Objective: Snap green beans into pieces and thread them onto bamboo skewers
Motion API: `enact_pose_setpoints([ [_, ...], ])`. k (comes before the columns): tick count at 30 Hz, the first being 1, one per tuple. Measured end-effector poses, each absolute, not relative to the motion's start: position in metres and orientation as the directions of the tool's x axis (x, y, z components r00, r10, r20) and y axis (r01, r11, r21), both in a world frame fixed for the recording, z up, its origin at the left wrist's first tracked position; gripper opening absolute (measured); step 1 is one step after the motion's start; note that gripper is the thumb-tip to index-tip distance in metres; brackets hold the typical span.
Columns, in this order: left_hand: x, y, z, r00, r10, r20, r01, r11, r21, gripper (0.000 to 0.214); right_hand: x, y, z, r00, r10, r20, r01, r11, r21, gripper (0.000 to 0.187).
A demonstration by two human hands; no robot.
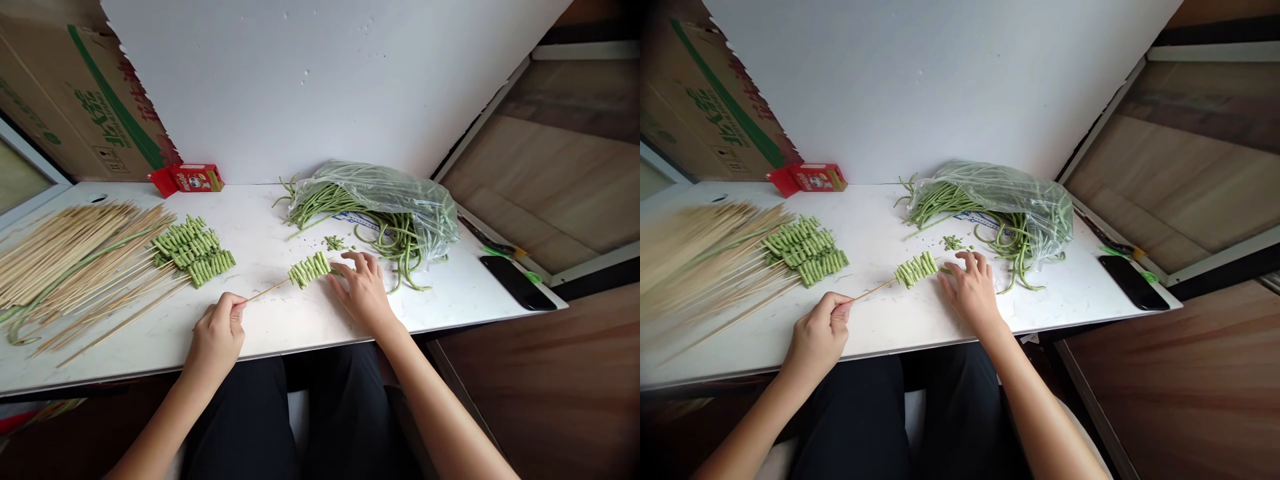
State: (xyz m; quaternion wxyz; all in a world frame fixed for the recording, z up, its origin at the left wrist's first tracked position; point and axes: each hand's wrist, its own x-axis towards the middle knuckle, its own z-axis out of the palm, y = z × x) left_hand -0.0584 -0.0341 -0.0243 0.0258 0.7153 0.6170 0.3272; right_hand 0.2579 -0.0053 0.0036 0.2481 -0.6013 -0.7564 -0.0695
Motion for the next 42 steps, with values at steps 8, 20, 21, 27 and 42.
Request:
enact_pose_setpoints([
  [8,-0.059,-0.035,-0.026,0.044,0.894,0.445,0.854,-0.265,0.448,0.019,0.257,-0.003,-0.001,-0.125,0.871,0.475,0.928,0.272,-0.255,0.024],
  [20,-0.059,-0.033,-0.025,0.082,0.893,0.442,0.847,-0.296,0.441,0.018,0.264,-0.006,-0.003,-0.131,0.871,0.474,0.881,0.321,-0.347,0.030],
  [21,-0.059,-0.033,-0.025,0.082,0.895,0.437,0.846,-0.295,0.444,0.018,0.265,-0.006,-0.003,-0.125,0.869,0.480,0.871,0.327,-0.366,0.029],
  [27,-0.059,-0.032,-0.025,0.092,0.897,0.433,0.838,-0.305,0.452,0.018,0.267,-0.010,-0.001,0.051,0.853,0.519,0.723,0.327,-0.609,0.018],
  [42,-0.061,-0.033,-0.027,0.124,0.883,0.452,0.829,-0.342,0.441,0.017,0.252,-0.010,-0.006,0.327,0.934,0.141,-0.097,0.182,-0.978,0.031],
])
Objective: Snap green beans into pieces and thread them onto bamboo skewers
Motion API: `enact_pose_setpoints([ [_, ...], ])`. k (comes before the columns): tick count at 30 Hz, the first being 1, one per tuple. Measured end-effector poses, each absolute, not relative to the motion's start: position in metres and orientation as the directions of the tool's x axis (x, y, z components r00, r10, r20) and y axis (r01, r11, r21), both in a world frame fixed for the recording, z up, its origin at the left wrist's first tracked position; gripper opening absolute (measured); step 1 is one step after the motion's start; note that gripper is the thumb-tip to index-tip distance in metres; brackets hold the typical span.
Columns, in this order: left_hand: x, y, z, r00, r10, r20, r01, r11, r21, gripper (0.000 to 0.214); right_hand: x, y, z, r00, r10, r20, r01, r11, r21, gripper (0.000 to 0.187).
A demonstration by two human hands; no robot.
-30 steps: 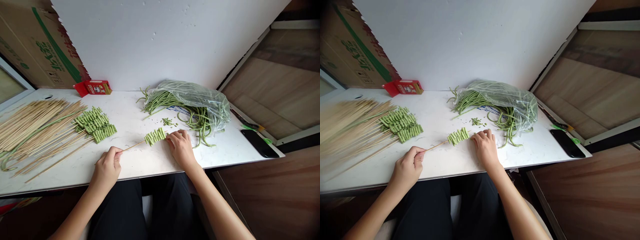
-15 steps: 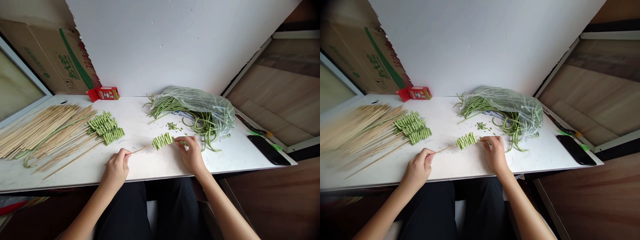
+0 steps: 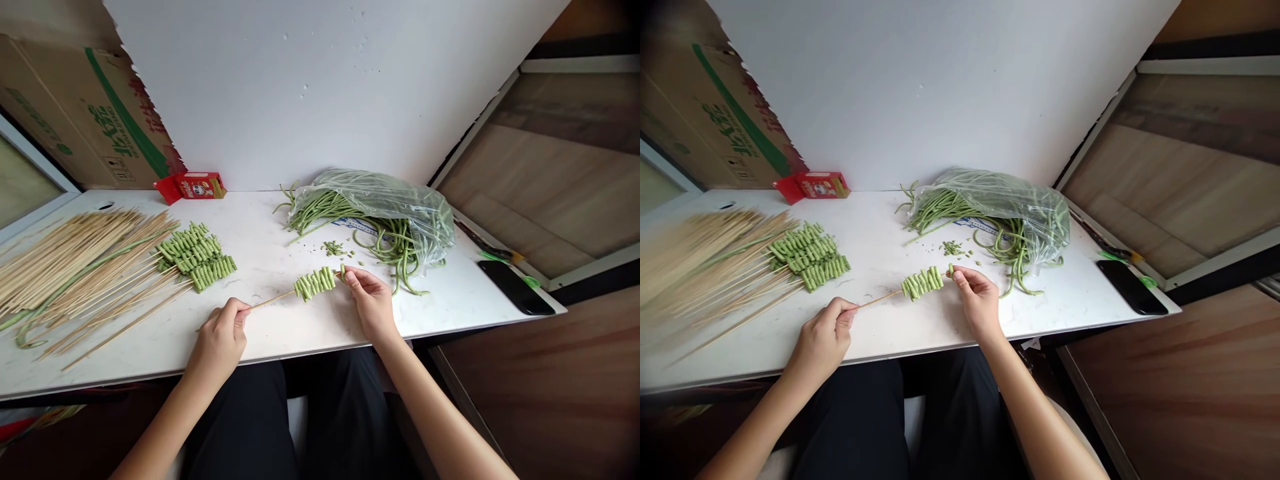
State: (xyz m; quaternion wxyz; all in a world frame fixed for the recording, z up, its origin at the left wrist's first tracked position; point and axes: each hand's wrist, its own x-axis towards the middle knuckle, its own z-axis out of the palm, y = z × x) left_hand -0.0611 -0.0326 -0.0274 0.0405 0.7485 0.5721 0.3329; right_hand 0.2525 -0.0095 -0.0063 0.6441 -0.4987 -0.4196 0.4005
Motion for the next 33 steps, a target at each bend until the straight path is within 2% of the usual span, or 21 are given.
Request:
enact_pose_setpoints([
  [8,-0.0598,-0.0325,-0.0261,0.154,0.857,0.491,0.827,-0.384,0.411,0.016,0.2514,-0.0097,-0.0086,0.335,0.934,0.121,-0.091,0.160,-0.983,0.033],
  [33,-0.0587,-0.0329,-0.0252,0.148,0.864,0.482,0.847,-0.362,0.389,0.016,0.2503,-0.0115,-0.0043,0.346,0.931,0.117,-0.019,0.132,-0.991,0.033],
])
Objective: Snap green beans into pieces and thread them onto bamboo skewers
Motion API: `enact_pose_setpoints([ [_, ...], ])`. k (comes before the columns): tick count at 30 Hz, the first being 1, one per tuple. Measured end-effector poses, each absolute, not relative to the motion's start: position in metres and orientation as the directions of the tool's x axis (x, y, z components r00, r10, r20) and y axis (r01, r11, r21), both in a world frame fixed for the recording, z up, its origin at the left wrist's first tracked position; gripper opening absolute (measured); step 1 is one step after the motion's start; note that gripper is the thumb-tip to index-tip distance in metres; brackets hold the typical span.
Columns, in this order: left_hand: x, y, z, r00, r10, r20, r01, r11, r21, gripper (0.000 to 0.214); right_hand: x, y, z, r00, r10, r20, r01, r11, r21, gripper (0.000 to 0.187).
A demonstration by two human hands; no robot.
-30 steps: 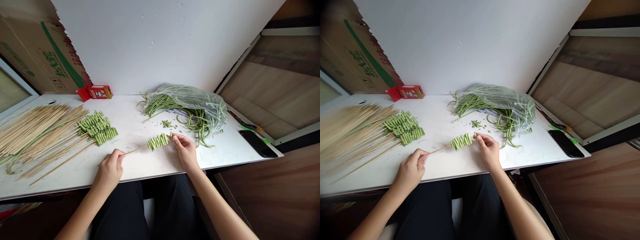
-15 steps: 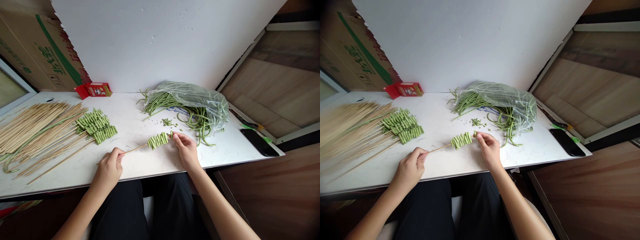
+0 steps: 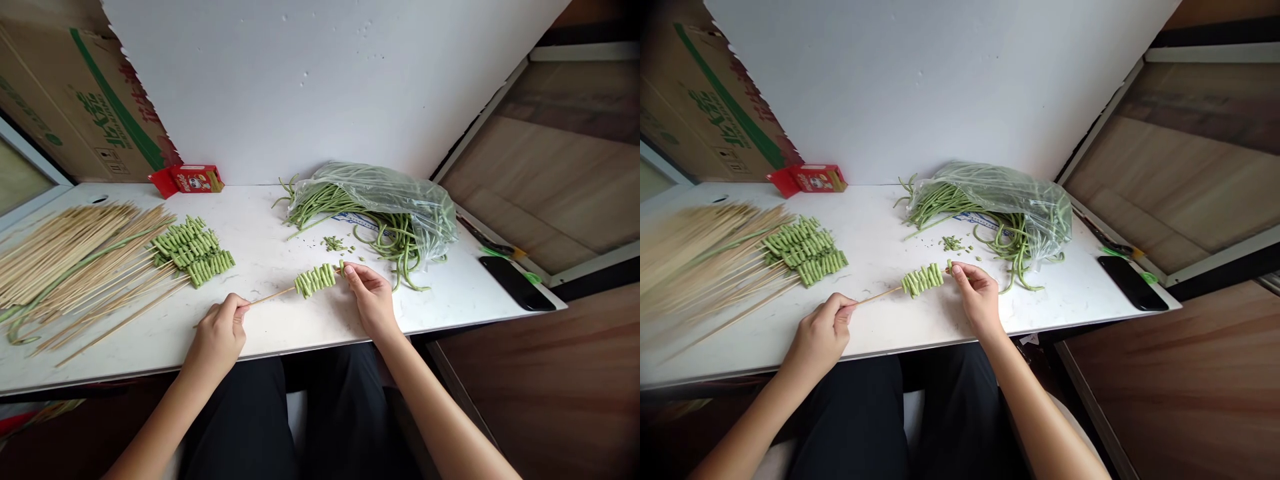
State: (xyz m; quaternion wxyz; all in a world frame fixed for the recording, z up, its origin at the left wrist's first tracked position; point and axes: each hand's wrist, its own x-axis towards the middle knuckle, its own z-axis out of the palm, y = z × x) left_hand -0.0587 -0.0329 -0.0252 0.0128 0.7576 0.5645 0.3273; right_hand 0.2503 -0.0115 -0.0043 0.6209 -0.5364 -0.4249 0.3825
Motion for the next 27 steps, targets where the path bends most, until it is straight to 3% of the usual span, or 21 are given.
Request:
enact_pose_setpoints([
  [27,-0.0583,-0.0322,-0.0229,0.140,0.876,0.461,0.834,-0.355,0.422,0.017,0.2528,-0.0114,-0.0083,0.340,0.935,0.102,-0.078,0.136,-0.988,0.032],
])
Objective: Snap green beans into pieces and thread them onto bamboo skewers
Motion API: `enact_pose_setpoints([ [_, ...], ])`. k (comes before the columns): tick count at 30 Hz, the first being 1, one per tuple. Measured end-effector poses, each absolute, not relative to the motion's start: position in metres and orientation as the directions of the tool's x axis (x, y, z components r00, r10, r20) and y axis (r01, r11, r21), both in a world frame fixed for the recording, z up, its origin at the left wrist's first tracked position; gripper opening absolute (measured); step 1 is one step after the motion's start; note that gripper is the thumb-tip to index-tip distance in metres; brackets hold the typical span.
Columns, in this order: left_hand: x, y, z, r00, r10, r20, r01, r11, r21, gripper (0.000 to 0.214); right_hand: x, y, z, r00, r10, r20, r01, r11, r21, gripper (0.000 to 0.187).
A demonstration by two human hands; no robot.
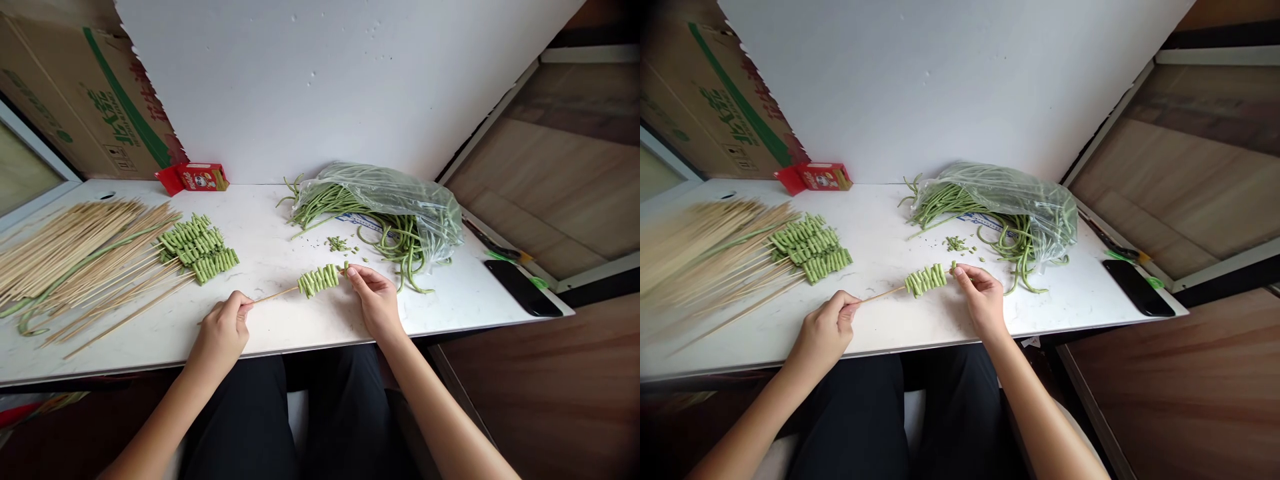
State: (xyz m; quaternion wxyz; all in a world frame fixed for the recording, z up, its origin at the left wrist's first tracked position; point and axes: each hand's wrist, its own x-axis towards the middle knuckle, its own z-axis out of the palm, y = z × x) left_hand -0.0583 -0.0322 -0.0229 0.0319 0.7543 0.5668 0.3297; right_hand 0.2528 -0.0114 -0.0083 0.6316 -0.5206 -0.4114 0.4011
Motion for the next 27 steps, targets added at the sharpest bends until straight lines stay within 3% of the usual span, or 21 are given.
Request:
enact_pose_setpoints([
  [27,-0.0568,-0.0320,-0.0180,0.127,0.903,0.411,0.831,-0.323,0.453,0.019,0.2554,-0.0122,-0.0112,0.277,0.955,0.105,-0.074,0.130,-0.989,0.030],
])
